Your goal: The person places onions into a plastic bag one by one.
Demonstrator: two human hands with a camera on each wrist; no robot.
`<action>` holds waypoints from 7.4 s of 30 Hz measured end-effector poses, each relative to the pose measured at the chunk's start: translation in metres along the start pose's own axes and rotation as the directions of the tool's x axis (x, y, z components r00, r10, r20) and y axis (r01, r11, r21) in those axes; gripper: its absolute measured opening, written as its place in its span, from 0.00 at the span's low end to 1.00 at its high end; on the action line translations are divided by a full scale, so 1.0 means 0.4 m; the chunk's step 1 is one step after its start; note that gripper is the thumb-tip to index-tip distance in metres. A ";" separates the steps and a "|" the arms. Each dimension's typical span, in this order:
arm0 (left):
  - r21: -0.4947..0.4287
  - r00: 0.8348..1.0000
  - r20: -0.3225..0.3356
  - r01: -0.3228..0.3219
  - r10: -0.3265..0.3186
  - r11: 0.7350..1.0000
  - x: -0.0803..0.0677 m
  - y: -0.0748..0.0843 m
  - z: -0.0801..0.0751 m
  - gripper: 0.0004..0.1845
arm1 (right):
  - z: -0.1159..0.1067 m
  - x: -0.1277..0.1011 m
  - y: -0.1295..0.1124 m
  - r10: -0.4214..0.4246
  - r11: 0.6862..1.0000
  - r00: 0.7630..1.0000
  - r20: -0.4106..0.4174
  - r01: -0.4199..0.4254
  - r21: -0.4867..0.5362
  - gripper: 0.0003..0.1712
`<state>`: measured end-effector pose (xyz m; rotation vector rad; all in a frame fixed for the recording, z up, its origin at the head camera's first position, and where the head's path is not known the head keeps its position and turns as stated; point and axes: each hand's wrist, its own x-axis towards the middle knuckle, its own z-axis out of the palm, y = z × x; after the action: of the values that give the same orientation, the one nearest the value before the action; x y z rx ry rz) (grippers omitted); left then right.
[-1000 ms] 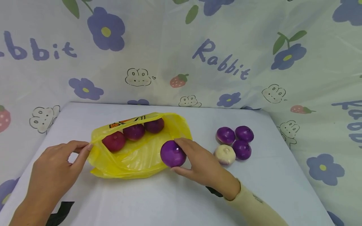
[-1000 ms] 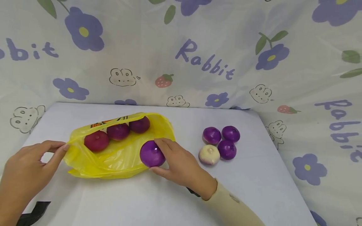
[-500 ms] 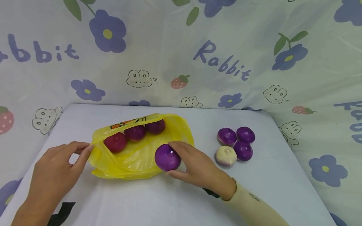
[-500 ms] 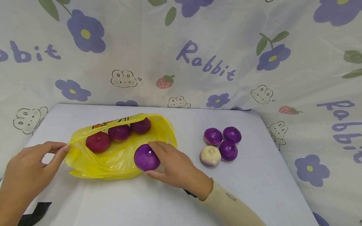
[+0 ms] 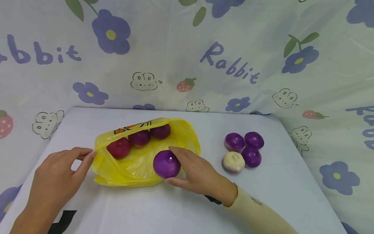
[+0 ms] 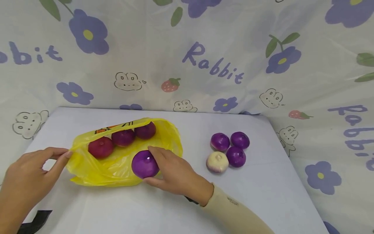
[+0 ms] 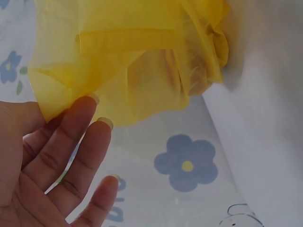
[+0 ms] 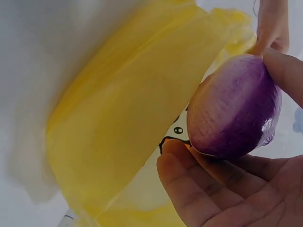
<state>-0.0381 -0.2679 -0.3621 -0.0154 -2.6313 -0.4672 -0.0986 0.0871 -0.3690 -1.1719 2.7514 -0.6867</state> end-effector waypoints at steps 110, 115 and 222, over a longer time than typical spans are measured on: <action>-0.011 1.000 -0.002 -0.025 0.025 1.000 -0.015 0.006 0.003 0.14 | 0.157 0.259 -0.110 0.028 0.999 0.980 0.198 -0.022 -0.032 0.43; -0.003 1.000 0.007 -0.019 0.019 1.000 -0.013 0.007 0.002 0.14 | 0.163 0.263 -0.113 0.036 0.998 0.979 0.199 -0.026 -0.051 0.44; -0.003 0.999 0.028 -0.015 0.015 1.000 -0.007 0.005 0.000 0.13 | 0.008 0.041 -0.059 -0.074 0.994 0.984 0.160 0.059 0.097 0.45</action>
<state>-0.0355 -0.2660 -0.3626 -0.0434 -2.6563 -0.4693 -0.0939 0.0601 -0.3601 -1.2464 2.5295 -0.6825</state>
